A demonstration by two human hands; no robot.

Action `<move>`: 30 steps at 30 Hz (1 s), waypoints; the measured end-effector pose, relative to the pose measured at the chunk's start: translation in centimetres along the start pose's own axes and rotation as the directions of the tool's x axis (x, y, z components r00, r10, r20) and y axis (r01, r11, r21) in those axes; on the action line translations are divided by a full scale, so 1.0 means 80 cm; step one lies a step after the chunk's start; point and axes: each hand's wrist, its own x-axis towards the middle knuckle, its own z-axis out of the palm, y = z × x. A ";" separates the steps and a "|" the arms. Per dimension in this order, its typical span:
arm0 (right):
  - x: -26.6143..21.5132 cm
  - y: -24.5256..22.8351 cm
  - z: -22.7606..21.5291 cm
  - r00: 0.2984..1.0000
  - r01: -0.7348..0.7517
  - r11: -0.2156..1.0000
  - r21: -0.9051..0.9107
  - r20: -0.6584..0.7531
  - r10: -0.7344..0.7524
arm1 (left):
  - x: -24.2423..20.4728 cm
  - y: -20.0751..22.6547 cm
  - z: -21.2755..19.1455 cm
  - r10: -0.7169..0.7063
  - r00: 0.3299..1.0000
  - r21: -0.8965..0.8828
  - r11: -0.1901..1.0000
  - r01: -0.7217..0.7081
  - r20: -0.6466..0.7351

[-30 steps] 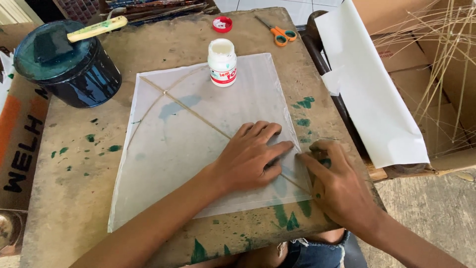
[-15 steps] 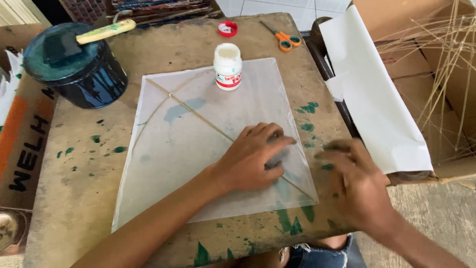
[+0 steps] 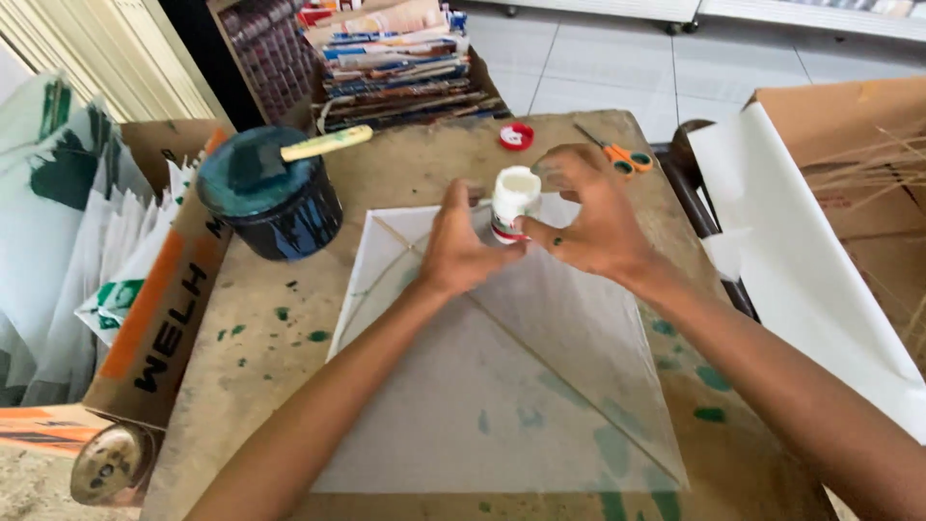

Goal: Securing kite paper to a bamboo frame by applying glue and folding the edges.

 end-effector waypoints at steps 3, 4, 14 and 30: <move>0.022 -0.008 0.009 0.985 -0.112 0.993 -0.025 0.132 0.114 | 0.011 -0.013 0.015 -0.040 0.998 -0.037 0.998 0.041 0.039; 0.026 -0.008 0.012 0.986 -0.106 0.994 -0.023 0.128 0.108 | 0.011 -0.010 0.015 -0.034 0.999 -0.034 0.999 0.035 0.036; 0.034 0.032 0.040 0.951 -0.169 0.943 -0.287 0.203 0.232 | 0.009 -0.026 0.026 0.065 0.997 -0.069 0.995 -0.067 -0.032; 0.030 0.006 0.008 0.980 -0.145 0.989 0.007 0.138 0.143 | 0.003 -0.016 0.023 0.012 1.000 -0.090 0.996 -0.014 -0.026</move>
